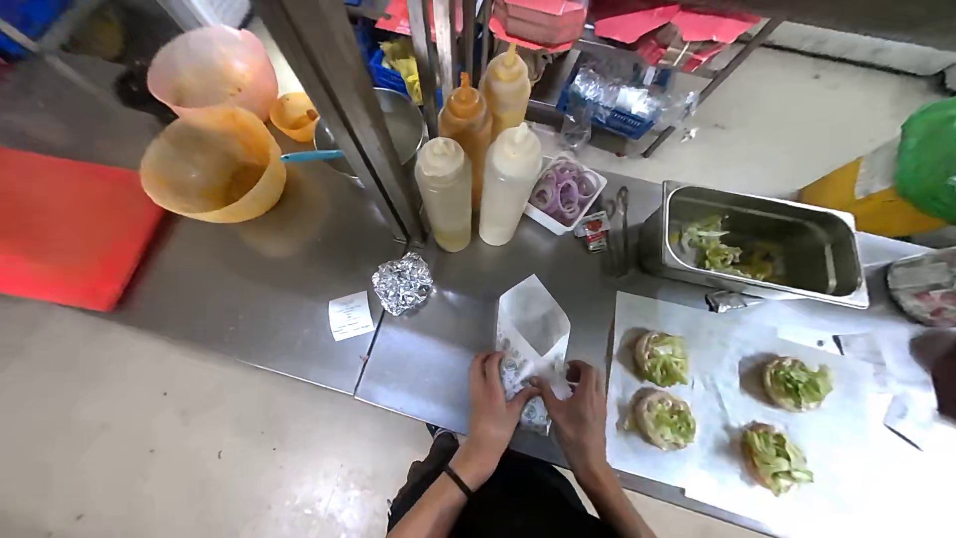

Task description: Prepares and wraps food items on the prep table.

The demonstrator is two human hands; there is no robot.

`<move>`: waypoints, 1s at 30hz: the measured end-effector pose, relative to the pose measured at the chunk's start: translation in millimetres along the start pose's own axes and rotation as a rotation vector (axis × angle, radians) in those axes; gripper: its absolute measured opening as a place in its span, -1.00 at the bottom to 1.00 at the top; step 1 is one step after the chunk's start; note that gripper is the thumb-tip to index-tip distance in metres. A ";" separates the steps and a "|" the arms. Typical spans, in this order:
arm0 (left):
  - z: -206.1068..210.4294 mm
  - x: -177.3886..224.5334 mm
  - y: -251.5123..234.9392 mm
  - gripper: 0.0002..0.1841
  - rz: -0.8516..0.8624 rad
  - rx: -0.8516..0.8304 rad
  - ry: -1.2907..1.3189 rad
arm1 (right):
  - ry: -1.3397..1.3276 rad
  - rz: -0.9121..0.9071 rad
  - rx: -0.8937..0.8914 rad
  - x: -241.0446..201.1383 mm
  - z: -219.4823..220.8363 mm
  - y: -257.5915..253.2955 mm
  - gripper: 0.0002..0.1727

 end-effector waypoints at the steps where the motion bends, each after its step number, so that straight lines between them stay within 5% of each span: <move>1: 1.2 -3.5 1.6 -0.20 0.025 0.011 0.010 | -0.054 -0.018 0.000 0.5 4.4 2.8 -0.23; 4: 9.0 -17.8 -2.4 -0.27 0.146 -0.051 0.069 | -0.196 -0.222 -0.159 13.8 17.9 -8.2 -0.37; 7: 10.0 -25.5 -18.0 -0.34 0.201 -0.200 0.110 | -0.318 -0.244 -0.557 25.5 18.0 -43.3 -0.17; 10: 4.7 -18.2 -42.8 -0.32 0.132 -0.402 0.060 | -0.425 -0.152 -0.773 22.3 16.0 -79.0 -0.06; 17: -2.3 6.4 -73.2 -0.35 0.087 -0.660 -0.124 | -0.469 0.126 -0.647 7.0 20.8 -124.3 -0.40; 20: -4.6 5.9 -72.1 -0.27 0.067 -0.653 -0.119 | -0.364 0.032 -0.584 11.9 34.3 -152.2 -0.38; 23: -7.2 3.8 -71.0 -0.09 0.034 -0.617 -0.107 | -0.300 -0.068 -0.594 8.9 41.4 -171.3 -0.62; 27: -7.0 5.0 -67.9 -0.26 0.012 -0.623 -0.118 | -0.238 -0.115 -0.555 2.0 29.1 -172.0 -0.63; 30: -6.5 3.5 -62.2 -0.26 -0.063 -0.593 -0.078 | -0.174 -0.330 -0.376 -23.0 -1.7 -143.8 -0.77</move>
Point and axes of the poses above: each hand's wrist, its own y-axis away from the middle knuckle, its own z-axis out of the palm, x = y × z, the point moved 3 cm from there along -y, towards the middle knuckle, and after that the axes turned 7 degrees about -z, right-handed, at the moved point
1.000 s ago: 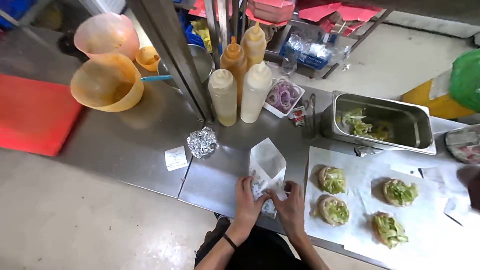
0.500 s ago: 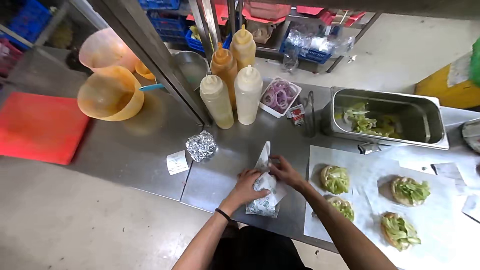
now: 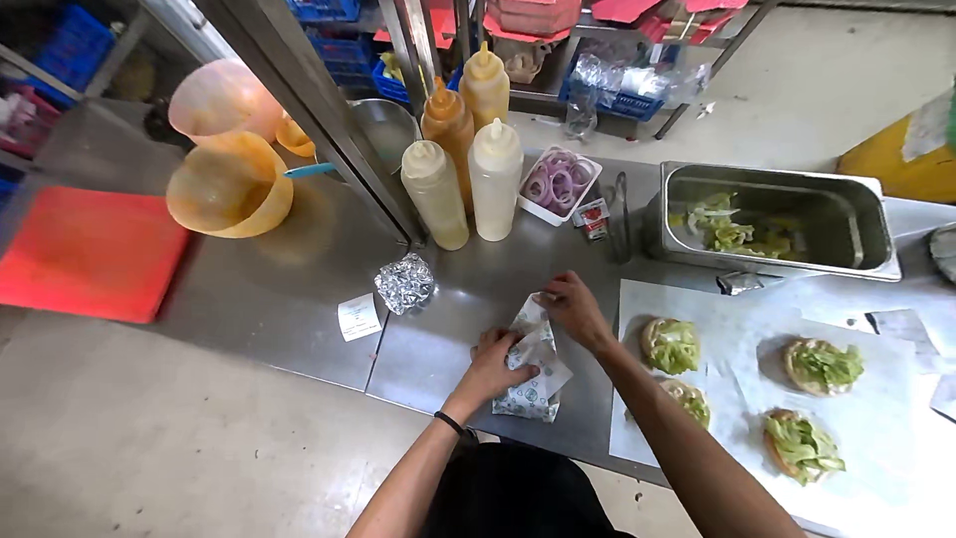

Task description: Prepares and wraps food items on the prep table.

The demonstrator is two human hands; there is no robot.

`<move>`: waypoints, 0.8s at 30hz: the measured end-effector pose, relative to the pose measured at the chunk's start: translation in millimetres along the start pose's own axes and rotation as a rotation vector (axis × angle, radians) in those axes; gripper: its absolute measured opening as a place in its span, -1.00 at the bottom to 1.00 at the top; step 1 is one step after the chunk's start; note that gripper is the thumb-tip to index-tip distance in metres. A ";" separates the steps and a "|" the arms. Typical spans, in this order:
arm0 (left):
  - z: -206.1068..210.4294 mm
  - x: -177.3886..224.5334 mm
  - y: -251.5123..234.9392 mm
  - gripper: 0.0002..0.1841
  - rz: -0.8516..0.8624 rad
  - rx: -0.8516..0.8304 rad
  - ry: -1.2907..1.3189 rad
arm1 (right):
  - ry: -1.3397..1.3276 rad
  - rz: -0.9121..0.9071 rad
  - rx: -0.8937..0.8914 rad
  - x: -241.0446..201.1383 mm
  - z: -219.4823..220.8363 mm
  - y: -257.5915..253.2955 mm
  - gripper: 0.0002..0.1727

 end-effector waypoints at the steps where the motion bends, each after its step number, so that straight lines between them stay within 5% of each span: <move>1: 1.2 1.0 3.1 -0.24 -0.026 0.029 0.029 | 0.032 -0.114 0.053 -15.4 -0.5 16.2 -0.83; 5: 6.0 3.0 25.6 -0.01 -0.289 0.204 0.086 | 0.208 -0.398 0.234 -39.1 34.9 103.3 -0.70; 9: 20.1 -1.4 35.0 -0.25 -0.520 0.079 0.078 | 0.256 -0.444 0.355 -16.3 90.6 170.3 -0.63; 14: 42.0 -1.2 30.7 -0.49 -0.451 0.105 0.330 | 0.036 -0.269 0.457 -0.2 98.4 181.5 -0.57; 17: 47.7 6.9 36.8 -0.39 -0.380 0.188 0.394 | -0.037 -0.315 0.489 4.9 92.8 186.6 -0.71; 20: 42.5 14.2 47.3 -0.36 -0.307 0.185 0.482 | 0.044 -0.395 0.587 -17.0 83.2 195.2 -0.69; 24: 42.5 30.8 60.2 -0.58 -0.332 0.073 0.689 | 0.233 -0.345 0.705 -49.8 74.8 210.2 -0.69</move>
Point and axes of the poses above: each hand's wrist, its own y-axis away from the middle knuckle, its own z-axis out of the palm, x = y × z, the point moved 3 cm from there along -y, towards the middle knuckle, and after that the axes turned 7 degrees about -z, right-handed, at the moved point
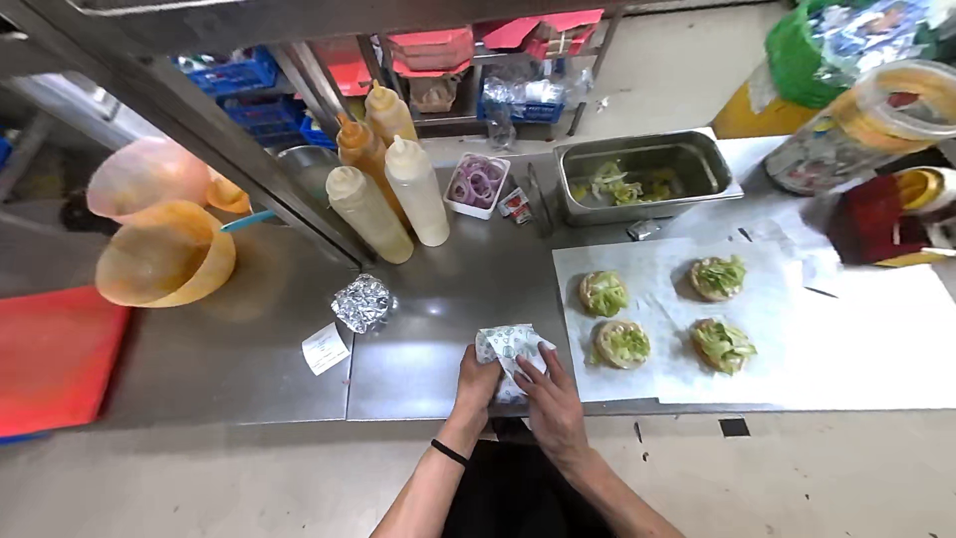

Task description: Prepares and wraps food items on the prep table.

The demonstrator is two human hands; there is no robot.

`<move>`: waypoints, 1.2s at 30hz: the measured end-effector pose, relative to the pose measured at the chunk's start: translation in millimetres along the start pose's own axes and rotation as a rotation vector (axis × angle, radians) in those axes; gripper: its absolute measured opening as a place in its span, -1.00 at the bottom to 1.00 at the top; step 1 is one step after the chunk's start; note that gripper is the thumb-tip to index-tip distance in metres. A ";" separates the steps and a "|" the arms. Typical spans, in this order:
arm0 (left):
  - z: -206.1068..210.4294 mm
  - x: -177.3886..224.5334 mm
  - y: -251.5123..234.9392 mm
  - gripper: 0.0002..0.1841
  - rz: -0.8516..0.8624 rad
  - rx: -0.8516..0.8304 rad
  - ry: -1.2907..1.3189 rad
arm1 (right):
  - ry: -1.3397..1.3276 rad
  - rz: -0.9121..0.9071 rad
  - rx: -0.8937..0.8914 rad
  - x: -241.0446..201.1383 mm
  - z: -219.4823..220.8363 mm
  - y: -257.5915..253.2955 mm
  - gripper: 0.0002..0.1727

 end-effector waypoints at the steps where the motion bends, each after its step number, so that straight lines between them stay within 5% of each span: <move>1: 4.4 3.6 6.3 -0.61 -0.058 -0.034 0.063 | 0.022 0.027 0.012 -4.6 -3.9 0.1 -0.70; 4: 15.3 7.9 22.7 -0.66 -0.259 -0.235 0.225 | 0.006 0.192 0.051 -18.4 -19.8 -1.0 -0.77; 8: 17.5 22.4 50.5 -0.64 -0.235 -0.487 0.296 | -0.075 0.271 0.112 -25.6 -44.7 -7.1 -0.77; 13: 46.5 45.6 81.7 -0.37 0.009 -0.304 0.236 | -0.173 0.183 0.130 -14.5 -76.1 -43.3 -0.77; 17: 112.3 57.1 77.9 -0.45 0.213 -0.070 0.208 | -0.180 -0.146 0.020 24.9 -126.9 -68.2 -0.63; 21: 211.4 65.0 79.3 -0.52 0.345 -0.036 0.255 | -0.175 -0.366 -0.126 111.2 -219.4 -70.5 -0.63; 23: 249.1 68.7 90.1 -0.47 0.335 -0.041 0.275 | -0.100 -0.189 -0.043 170.6 -291.4 -64.6 -0.61; 25: 280.6 77.1 107.4 -0.56 0.322 -0.032 0.280 | 0.168 0.241 0.046 257.2 -380.0 -57.5 -0.68; 27: 301.3 81.2 117.6 -0.64 0.350 -0.045 0.290 | 0.411 0.702 -0.022 356.2 -464.7 -57.5 -0.54; 29: 317.4 82.7 125.0 -0.66 0.372 -0.049 0.299 | 0.373 1.034 -0.100 441.8 -514.7 -50.9 -0.39; 32: 344.1 81.9 132.1 -0.56 0.367 -0.043 0.310 | 0.065 1.341 -0.193 504.8 -526.8 -56.7 -0.24; 36: 374.8 80.0 133.7 -0.25 0.377 -0.064 0.350 | -0.432 1.633 0.026 542.3 -512.2 -69.4 -0.27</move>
Point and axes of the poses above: each hand's wrist, its own y-axis away from the middle knuckle, its own z-axis out of the palm, x = y × z, the point moved 3 cm from there along -y, towards the middle knuckle, and after that the axes turned 7 degrees about -z, right-handed, at the moved point
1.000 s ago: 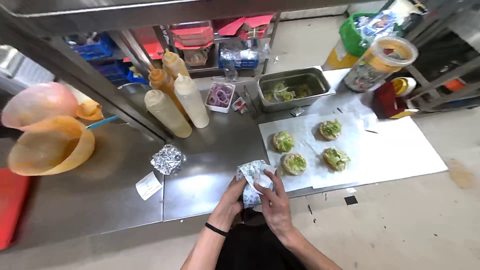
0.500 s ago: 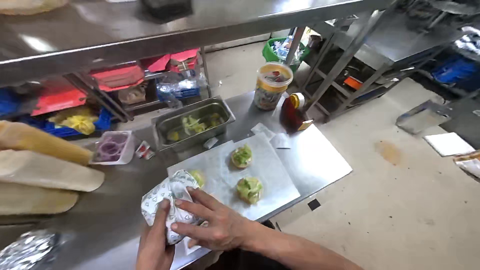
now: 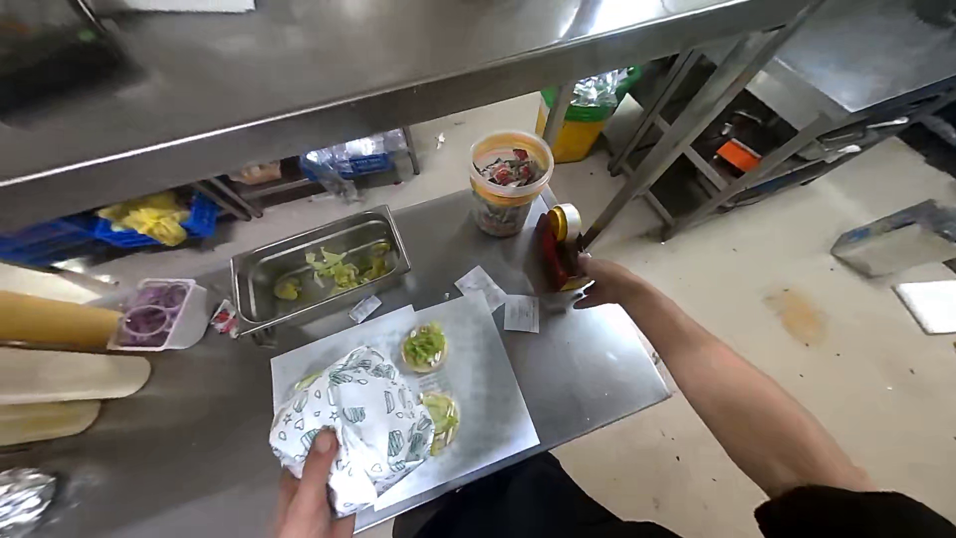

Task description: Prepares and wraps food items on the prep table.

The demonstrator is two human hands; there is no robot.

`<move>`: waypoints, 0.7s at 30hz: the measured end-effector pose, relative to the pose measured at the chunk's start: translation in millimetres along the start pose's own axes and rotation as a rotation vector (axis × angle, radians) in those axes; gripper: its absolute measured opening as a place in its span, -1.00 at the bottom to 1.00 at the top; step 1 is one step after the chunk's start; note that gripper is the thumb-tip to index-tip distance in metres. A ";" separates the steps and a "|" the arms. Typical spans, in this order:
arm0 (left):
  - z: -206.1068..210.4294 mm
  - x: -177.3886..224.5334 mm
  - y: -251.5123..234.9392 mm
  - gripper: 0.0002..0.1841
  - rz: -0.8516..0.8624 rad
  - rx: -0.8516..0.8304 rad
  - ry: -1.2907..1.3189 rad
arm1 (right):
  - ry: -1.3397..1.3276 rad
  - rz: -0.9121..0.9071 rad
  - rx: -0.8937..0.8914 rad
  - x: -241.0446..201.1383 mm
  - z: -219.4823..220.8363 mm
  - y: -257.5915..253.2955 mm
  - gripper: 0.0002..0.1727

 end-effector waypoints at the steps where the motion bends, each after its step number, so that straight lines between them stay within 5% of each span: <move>1: 6.4 -2.3 0.8 -0.26 -0.006 0.006 -0.001 | -0.122 0.040 0.001 3.0 2.0 -10.4 -0.35; 3: 18.0 -5.4 -0.6 -0.32 -0.005 0.029 0.011 | -0.279 -0.022 0.038 15.4 4.8 -12.0 -0.50; 8: 50.0 -5.0 -11.7 -0.48 0.025 0.074 -0.004 | -0.336 -0.633 -0.004 105.3 9.5 11.9 -0.57; 14: 108.0 12.3 -18.3 -0.53 0.071 0.178 -0.117 | -0.102 -0.384 0.197 103.1 14.9 -11.9 -0.57; 17: 116.0 17.5 -14.7 -0.25 0.129 0.188 -0.189 | 0.087 -0.399 -0.096 83.6 32.6 48.5 -0.58; 21: 118.1 21.1 -10.1 -0.10 0.248 0.165 -0.233 | -0.068 -0.669 -0.515 33.8 82.0 200.0 -0.61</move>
Point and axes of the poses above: each hand's wrist, its own y-axis away from the middle knuckle, its own z-axis out of the palm, x = y × z, the point moved 3 cm from there along -y, towards the middle knuckle, and after that the axes turned 7 degrees about -z, right-handed, at the moved point
